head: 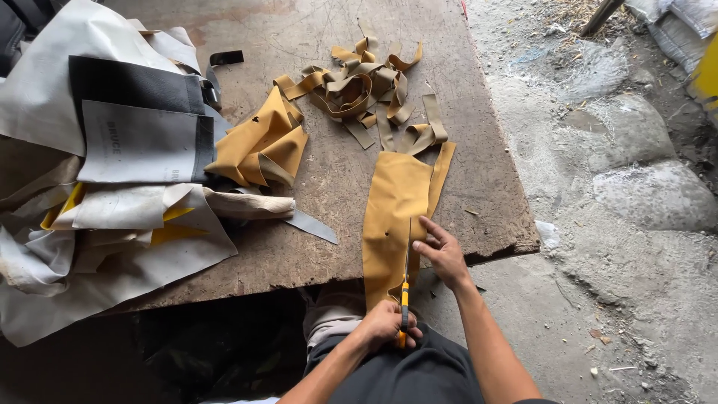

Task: Cutting tan upholstery fabric into strips and shapes using scissors on a workbench.

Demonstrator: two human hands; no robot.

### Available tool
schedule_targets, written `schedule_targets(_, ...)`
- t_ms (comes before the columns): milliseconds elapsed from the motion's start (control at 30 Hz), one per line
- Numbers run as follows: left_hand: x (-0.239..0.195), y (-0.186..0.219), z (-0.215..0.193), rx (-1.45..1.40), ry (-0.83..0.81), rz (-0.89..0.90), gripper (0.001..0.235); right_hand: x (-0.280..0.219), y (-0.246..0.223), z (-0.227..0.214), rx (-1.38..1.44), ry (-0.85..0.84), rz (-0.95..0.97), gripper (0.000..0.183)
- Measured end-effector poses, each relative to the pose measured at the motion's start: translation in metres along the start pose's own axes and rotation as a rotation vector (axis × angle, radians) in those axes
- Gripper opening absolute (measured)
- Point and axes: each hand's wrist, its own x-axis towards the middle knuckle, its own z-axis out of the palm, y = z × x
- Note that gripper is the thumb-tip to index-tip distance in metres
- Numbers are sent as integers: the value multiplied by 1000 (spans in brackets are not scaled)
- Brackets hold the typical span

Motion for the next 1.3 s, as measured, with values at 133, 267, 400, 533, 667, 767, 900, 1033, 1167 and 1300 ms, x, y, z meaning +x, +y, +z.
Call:
schedule_targets(133,2,-5,1,-13,-47,-4,5,17,10,-2,221,-30,-44,77)
schedule_targets(267,-12,19,5,71,-16,-49,13,8,7,-6,53,-196,16,93)
schedule_targets(400,-14,16,4,24,-33,-49,6,-5,-4,-6,-59,-229,29,105)
schedule_targets(533,-23,17,8,59,-1,-53,4,-5,6,-11,-121,-253,-5,111)
schedule_targets(667,-19,22,4,104,11,-84,11,-10,16,-11,-206,-293,-32,114)
schedule_targets(767,-18,28,-1,145,-19,-83,16,-18,15,-9,-232,-311,-35,118)
schedule_targets(900,-12,16,-6,58,-67,-39,10,-20,14,-5,81,-306,-52,115)
schedule_targets(1033,-17,8,5,33,-44,-12,5,-7,14,-2,103,-60,-32,78)
schedule_targets(1167,-10,1,7,23,-53,-19,3,1,27,-5,143,-35,-94,83)
schedule_targets(1300,-12,15,5,107,-29,-40,14,-20,8,-4,117,-204,-28,103)
